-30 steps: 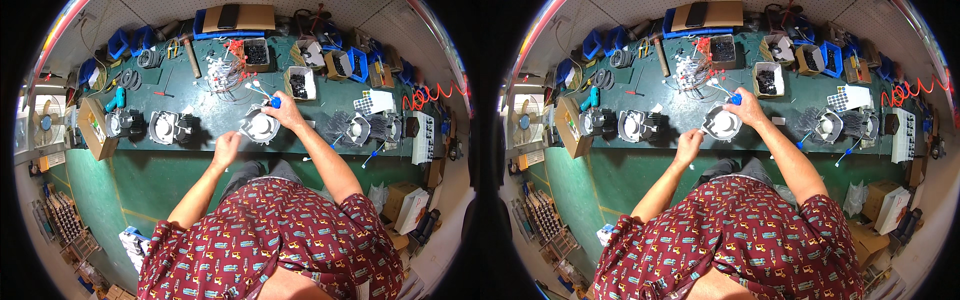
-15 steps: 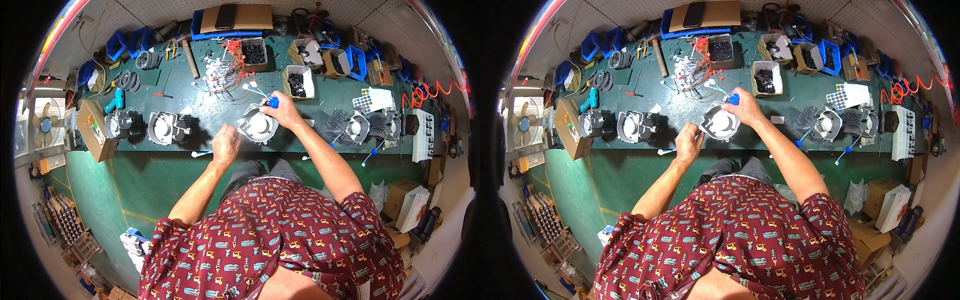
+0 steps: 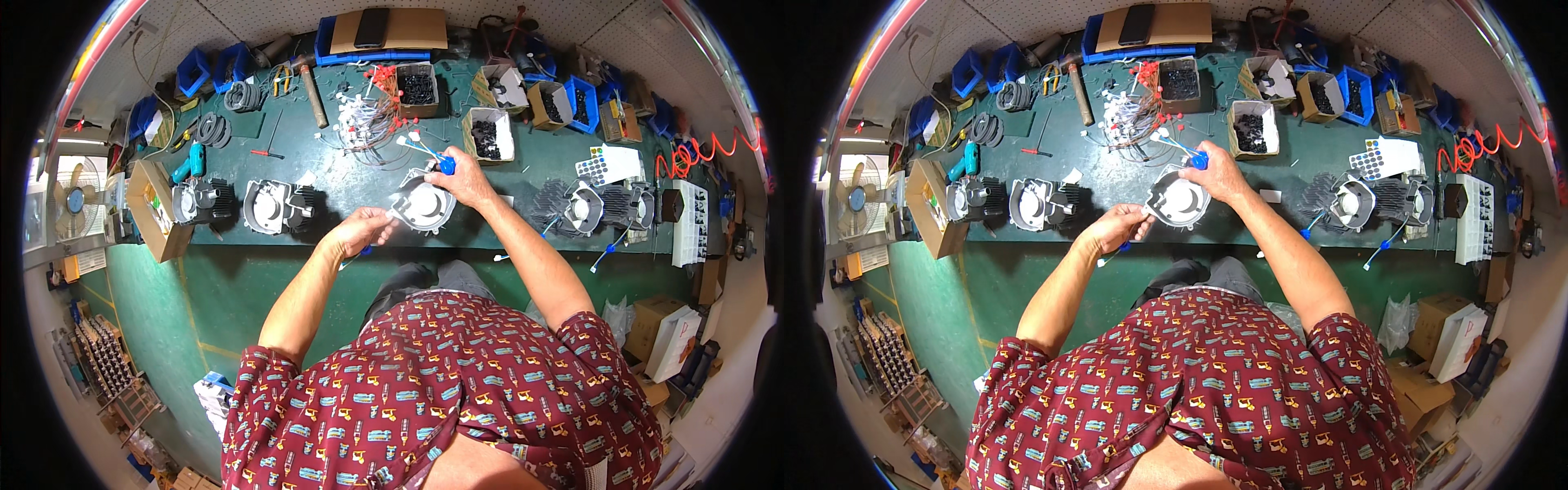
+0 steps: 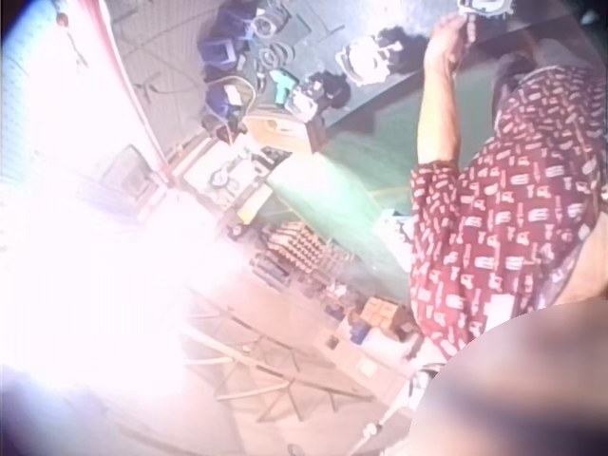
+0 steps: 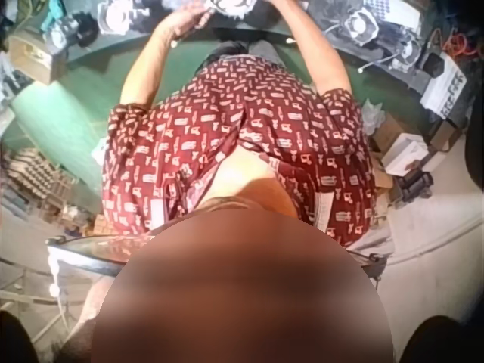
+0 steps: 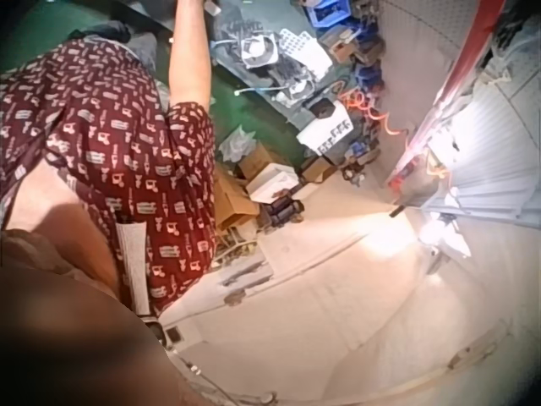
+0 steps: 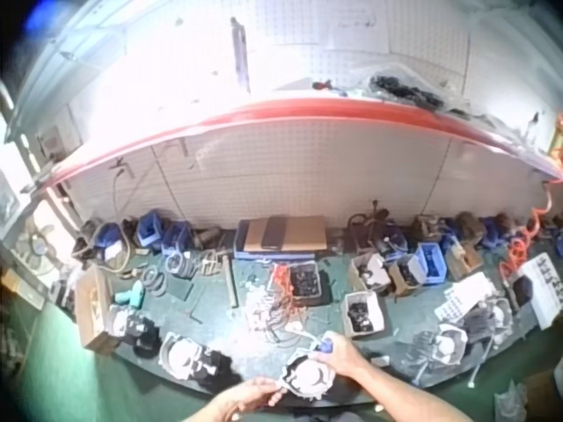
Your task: The person uses a pneumatic tool to fasten components on a circular metal housing, then switches to a blue-handled screwdriver to tighten screws and connect wires. The person handles multiple similar housings on a green workbench, moving them between positions while working.
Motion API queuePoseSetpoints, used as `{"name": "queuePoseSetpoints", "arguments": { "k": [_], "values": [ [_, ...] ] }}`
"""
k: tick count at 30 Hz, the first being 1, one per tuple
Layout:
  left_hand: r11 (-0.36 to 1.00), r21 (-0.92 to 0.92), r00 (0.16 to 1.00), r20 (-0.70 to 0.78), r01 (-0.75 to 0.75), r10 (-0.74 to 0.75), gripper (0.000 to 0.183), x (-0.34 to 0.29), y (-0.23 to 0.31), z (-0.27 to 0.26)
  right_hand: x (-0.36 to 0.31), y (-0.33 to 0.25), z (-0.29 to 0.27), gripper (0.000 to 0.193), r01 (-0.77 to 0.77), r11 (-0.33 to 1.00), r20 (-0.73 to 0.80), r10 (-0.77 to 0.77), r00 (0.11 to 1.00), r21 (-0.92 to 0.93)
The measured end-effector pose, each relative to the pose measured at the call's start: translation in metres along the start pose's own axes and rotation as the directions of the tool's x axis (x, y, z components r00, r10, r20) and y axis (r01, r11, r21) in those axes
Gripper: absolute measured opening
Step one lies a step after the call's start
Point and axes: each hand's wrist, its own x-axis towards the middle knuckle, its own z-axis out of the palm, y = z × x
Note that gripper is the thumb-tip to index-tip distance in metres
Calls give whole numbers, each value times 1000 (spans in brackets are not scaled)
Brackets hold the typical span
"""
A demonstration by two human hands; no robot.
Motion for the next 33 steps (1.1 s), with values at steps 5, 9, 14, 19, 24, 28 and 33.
{"name": "queuePoseSetpoints", "arguments": {
  "k": [5,9,14,19,24,28,33],
  "values": [
    [938,254,956,-113,-236,271,21,0,-17,7,1,2,0,45,-30,999,13,29,999,28],
    [983,-154,993,-77,-100,89,16,0,-20,13,1,3,2,37,-2,1000,5,2,1000,0],
    [863,-494,989,141,104,-39,17,5,-21,6,2,6,0,37,12,1000,5,-12,1000,-27],
    [833,-543,981,195,104,5,21,11,-28,5,1,6,0,37,-7,1000,10,7,1000,-5],
    [901,287,913,-152,-326,379,24,7,-29,13,0,2,0,37,2,1000,2,-2,1000,-10],
    [203,945,596,-10,-257,803,25,3,-35,20,-2,-1,0,39,-9,1000,-1,9,1000,-12],
    [555,775,633,-273,-300,724,23,-6,-40,45,-2,-2,-1,40,-18,1000,0,18,1000,11]
  ]
}}
